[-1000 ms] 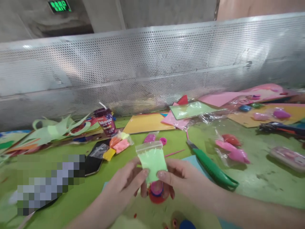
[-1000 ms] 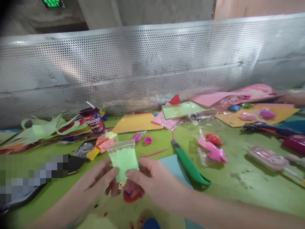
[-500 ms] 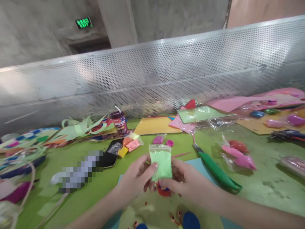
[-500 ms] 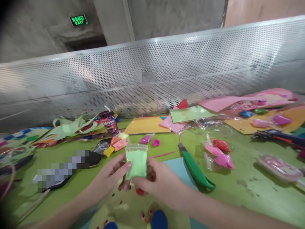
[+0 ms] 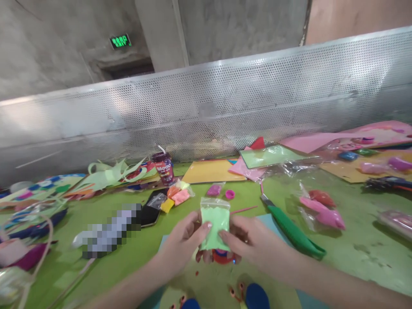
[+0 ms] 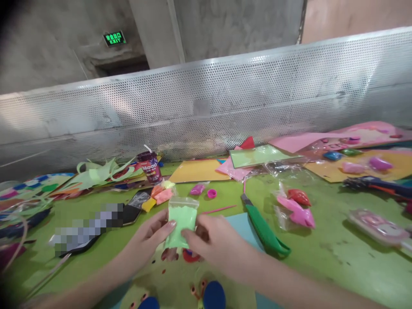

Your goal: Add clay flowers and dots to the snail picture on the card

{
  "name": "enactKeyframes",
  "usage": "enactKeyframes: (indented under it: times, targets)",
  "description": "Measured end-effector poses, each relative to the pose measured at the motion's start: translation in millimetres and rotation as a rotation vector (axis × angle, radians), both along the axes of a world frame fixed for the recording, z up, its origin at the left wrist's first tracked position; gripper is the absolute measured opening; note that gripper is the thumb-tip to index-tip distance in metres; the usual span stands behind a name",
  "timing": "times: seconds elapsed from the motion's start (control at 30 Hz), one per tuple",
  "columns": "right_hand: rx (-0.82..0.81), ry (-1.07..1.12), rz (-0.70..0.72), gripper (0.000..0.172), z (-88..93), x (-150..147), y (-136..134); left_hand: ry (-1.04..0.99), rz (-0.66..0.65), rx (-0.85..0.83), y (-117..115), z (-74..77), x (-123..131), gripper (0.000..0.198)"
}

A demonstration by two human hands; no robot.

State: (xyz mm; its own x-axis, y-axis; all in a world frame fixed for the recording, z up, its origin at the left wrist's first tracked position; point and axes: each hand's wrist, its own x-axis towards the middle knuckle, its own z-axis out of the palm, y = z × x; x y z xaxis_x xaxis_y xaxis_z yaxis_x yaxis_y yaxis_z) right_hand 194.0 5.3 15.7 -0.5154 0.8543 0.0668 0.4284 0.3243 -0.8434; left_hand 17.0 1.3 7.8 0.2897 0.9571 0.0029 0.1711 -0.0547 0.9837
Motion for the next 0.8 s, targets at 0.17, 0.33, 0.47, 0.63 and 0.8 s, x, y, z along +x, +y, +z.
enactKeyframes:
  times: [0.17, 0.33, 0.47, 0.63, 0.8]
  targets:
    - [-0.03, 0.015, 0.087, 0.034, -2.9, 3.4, -0.9, -0.017, -0.008, 0.015, 1.4, -4.2, -3.0, 0.035]
    - [0.09, -0.127, 0.03, 0.032, -4.1, 5.3, 0.0, 0.006, -0.008, 0.014, 2.2, -9.2, -5.3, 0.034]
    - [0.194, -0.139, 0.002, 0.027, -1.2, 5.7, -0.2, 0.024, -0.012, 0.055, 1.7, -6.2, -5.8, 0.03]
    - [0.169, -0.114, -0.035, 0.024, -4.4, 4.6, 1.6, 0.036, 0.012, 0.079, 6.2, -1.1, -6.6, 0.022]
    - [0.023, -0.064, -0.018, 0.028, -7.6, 2.4, 5.7, 0.054, -0.018, 0.076, 12.6, -2.5, -8.7, 0.024]
